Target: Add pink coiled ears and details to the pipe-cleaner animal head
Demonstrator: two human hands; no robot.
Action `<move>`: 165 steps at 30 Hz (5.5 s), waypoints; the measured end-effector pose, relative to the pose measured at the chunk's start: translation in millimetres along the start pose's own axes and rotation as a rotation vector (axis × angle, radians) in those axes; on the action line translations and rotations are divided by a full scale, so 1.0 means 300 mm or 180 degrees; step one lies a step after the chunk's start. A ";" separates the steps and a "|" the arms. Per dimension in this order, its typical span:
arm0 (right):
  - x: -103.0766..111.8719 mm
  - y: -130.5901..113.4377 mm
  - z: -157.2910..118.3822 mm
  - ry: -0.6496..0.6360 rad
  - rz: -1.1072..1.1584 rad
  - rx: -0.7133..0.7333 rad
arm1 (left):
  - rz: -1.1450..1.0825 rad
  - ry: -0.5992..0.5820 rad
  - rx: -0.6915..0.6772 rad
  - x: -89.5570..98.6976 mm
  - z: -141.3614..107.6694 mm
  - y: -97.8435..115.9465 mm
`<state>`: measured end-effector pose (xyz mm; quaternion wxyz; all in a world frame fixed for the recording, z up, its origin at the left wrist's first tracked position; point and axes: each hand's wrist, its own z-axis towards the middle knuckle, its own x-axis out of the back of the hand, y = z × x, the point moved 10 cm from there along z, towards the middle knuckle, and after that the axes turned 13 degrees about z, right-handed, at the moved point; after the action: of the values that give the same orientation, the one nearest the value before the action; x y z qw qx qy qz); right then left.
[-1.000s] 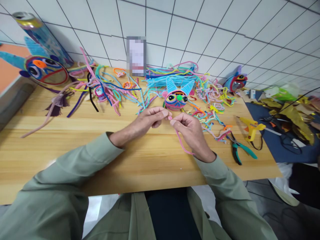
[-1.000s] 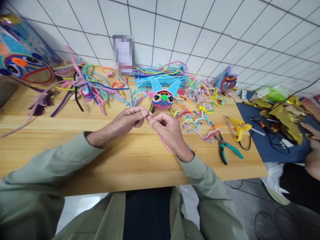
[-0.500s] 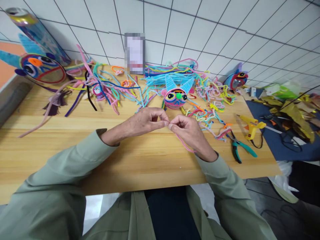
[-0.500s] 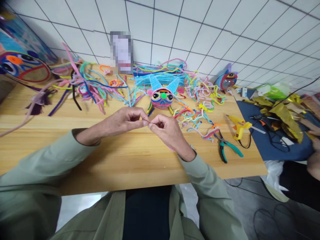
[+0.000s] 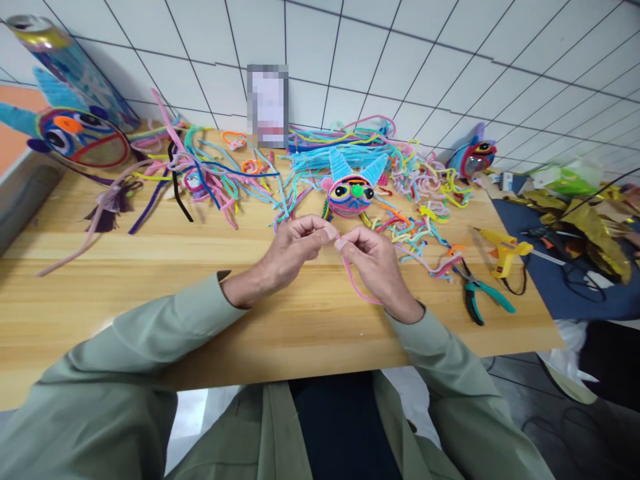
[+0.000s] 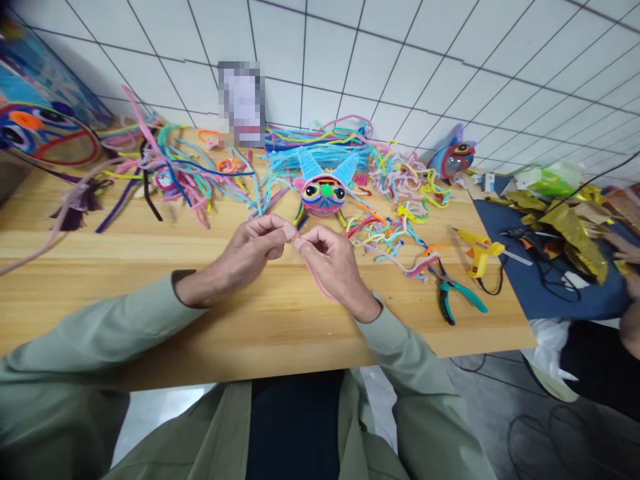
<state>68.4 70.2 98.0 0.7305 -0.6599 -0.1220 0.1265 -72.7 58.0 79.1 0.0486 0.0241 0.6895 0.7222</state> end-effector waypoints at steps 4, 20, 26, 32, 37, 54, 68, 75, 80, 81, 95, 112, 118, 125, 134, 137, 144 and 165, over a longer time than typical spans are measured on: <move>-0.024 0.017 -0.008 0.0144 0.0090 0.0036 | -0.0783 0.0234 0.0427 -0.038 -0.033 -0.068; -0.014 0.028 0.013 -0.0603 -0.0191 -0.0376 | 0.1394 -0.1102 -0.0521 0.014 0.055 0.054; -0.013 0.023 0.012 -0.0626 -0.0252 -0.0358 | 0.1626 -0.0981 -0.0552 0.016 0.054 0.043; 0.010 0.008 0.016 -0.0273 -0.0041 -0.0157 | 0.0888 -0.0433 -0.0302 0.014 0.043 0.051; -0.002 -0.011 0.004 -0.0071 0.0019 0.0025 | -0.0432 0.0081 0.0190 -0.047 -0.003 -0.016; 0.018 -0.004 -0.011 -0.0783 -0.0021 -0.0311 | 0.1824 -0.1082 -0.0700 -0.045 0.029 0.153; 0.070 -0.032 -0.010 -0.0073 0.0451 0.0030 | -0.0639 -0.0047 0.0291 -0.111 0.024 0.014; 0.092 -0.014 -0.001 -0.0100 0.0642 -0.0138 | -0.0719 -0.0227 0.0410 -0.137 0.038 -0.011; 0.073 -0.016 -0.011 -0.0460 0.0446 -0.0393 | 0.0911 -0.0885 -0.0205 -0.077 0.066 0.091; 0.068 -0.013 -0.013 -0.0511 0.0384 -0.0436 | 0.1136 -0.1027 -0.0306 -0.078 0.064 0.103; 0.070 0.001 -0.009 -0.0444 0.0335 -0.0306 | 0.1227 -0.0760 -0.0480 -0.050 0.077 0.103; 0.075 0.002 -0.009 -0.0129 0.0595 -0.0139 | -0.0265 -0.0557 0.0055 -0.102 0.082 0.015; 0.062 0.004 -0.013 -0.0354 0.0405 -0.0279 | 0.1127 -0.1178 -0.0709 -0.095 0.085 0.117; 0.062 0.007 -0.012 -0.0429 0.0301 -0.0276 | 0.1797 -0.1093 -0.0906 -0.072 0.075 0.146; 0.082 0.022 -0.004 -0.0054 0.0604 -0.0144 | 0.0645 -0.0211 -0.0316 -0.060 0.071 0.057; 0.071 0.032 -0.005 0.0059 0.0655 -0.0082 | -0.0159 0.0021 0.0108 -0.085 0.046 -0.019; 0.077 0.041 -0.007 0.0185 0.0781 -0.0083 | -0.1007 -0.0113 0.0517 -0.139 0.026 -0.077; 0.074 0.033 -0.004 0.0016 0.0595 -0.0076 | -0.0098 -0.0160 0.0063 -0.089 0.062 -0.016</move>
<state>89.5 77.7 88.3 0.7079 -0.6774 -0.0595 0.1909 -44.2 73.9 76.0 0.0769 0.0321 0.6955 0.7137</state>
